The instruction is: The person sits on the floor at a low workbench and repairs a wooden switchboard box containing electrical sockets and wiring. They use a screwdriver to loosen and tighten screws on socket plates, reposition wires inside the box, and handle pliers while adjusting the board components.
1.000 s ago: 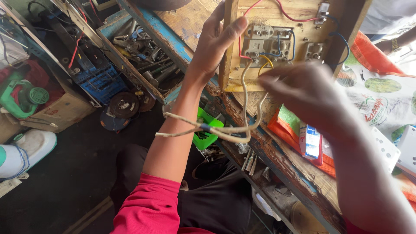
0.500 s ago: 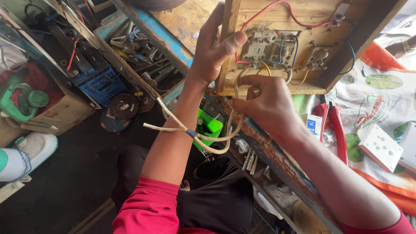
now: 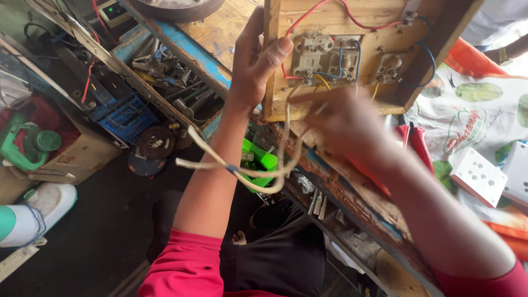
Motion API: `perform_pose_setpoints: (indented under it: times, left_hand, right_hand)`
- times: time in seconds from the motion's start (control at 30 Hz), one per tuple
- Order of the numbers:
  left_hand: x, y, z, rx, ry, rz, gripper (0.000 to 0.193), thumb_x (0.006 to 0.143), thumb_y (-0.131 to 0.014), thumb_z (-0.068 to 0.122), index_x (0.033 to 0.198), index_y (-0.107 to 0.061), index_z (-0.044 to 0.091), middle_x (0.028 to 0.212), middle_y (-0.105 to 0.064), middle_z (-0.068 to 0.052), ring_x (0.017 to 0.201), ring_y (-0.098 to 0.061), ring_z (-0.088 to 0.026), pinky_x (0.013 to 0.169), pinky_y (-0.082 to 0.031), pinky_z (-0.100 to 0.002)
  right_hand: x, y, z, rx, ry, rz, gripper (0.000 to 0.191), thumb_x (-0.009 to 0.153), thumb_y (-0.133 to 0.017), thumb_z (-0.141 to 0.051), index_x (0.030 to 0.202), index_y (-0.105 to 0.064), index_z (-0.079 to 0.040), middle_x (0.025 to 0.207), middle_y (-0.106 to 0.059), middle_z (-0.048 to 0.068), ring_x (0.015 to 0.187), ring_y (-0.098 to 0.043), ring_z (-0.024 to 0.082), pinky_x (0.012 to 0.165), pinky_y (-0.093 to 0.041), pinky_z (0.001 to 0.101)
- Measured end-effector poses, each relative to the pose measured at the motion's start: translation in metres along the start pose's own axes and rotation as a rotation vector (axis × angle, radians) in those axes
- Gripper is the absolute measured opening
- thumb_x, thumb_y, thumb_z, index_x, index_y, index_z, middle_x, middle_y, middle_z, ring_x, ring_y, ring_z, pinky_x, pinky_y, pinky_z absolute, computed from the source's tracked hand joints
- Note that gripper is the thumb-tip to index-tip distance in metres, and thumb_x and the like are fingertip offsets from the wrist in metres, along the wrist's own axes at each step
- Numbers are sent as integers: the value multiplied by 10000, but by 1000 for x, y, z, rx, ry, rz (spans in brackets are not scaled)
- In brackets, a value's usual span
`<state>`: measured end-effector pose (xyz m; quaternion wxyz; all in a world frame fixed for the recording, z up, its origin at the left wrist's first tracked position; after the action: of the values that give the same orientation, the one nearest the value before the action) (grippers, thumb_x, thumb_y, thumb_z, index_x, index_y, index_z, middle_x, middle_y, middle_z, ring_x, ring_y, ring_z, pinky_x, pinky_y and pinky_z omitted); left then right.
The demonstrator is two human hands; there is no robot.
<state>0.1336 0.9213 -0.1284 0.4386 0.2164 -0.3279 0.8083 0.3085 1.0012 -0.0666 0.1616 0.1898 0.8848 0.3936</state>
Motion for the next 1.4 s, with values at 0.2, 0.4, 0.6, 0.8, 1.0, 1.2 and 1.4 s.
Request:
perform_pose_setpoints:
  times: [0.2, 0.4, 0.6, 0.8, 1.0, 1.2, 1.4]
  left_hand:
    - [3, 5, -8, -6, -3, 4, 591, 1042, -713, 430, 1439, -513, 40, 1244, -665, -76, 1101, -629, -124, 971, -532, -292]
    - [1, 4, 0, 40, 18, 30, 619, 1029, -713, 466, 1419, -530, 22, 1189, -630, -65, 1052, -537, -116, 934, -453, -301]
    - [-17, 9, -3, 389, -26, 240, 484, 1070, -625, 420, 1370, -579, 44, 1239, -695, -87, 1178, -654, -168, 1033, -517, -353]
    - [-183, -27, 16, 1355, -180, 494, 316, 990, -467, -25, 1292, -555, -45, 1372, -564, -263, 1319, -547, -451, 1107, -414, -577]
    - [-270, -116, 76, 1043, -455, -352, 110, 891, -695, 88, 961, -642, 22, 1043, -734, -180, 992, -751, -316, 748, -577, -377]
    - [-157, -104, 167, 1282, -487, 194, 177, 897, -681, -90, 1049, -608, -36, 1059, -689, -171, 947, -705, -336, 822, -555, -450]
    - [-45, -83, 86, 1784, 190, 218, 452, 771, -829, 439, 1039, -758, 82, 1537, -335, -374, 1407, -272, -607, 1015, -219, -793]
  right_hand:
    - [-26, 114, 38, -535, 534, 953, 290, 1012, -754, -11, 1234, -582, 65, 1111, -656, 168, 1007, -648, 213, 912, -516, 332]
    - [46, 129, 95, 247, 419, 560, 588, 903, -911, -183, 1257, -491, 29, 1125, -692, 87, 1003, -728, 175, 816, -630, 327]
    - [59, 111, 131, 699, 211, 519, 320, 1039, -695, -250, 1077, -626, 59, 919, -619, 149, 691, -585, 212, 563, -454, 317]
    - [65, 113, 132, 529, 289, 870, 149, 893, -663, -127, 997, -618, -32, 971, -574, 9, 878, -605, 105, 747, -546, 258]
    - [64, 113, 134, 537, 366, 693, 178, 1001, -625, -130, 1018, -663, 43, 930, -635, 52, 834, -567, 131, 734, -483, 302]
    - [71, 113, 135, 624, 381, 823, 122, 933, -656, -109, 992, -656, -2, 889, -666, 9, 766, -623, 76, 674, -532, 264]
    - [86, 112, 157, 545, 335, 707, 198, 1028, -643, -130, 1017, -670, 66, 911, -629, 75, 791, -543, 126, 726, -474, 311]
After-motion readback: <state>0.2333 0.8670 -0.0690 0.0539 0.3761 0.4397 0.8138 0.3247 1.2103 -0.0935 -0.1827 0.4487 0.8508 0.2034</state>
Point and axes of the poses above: each hand's wrist, its own x-axis towards the middle knuckle, its own y-axis out of the back of the hand, z = x × y, the point moved 4 cm from there along x, towards the middle knuckle
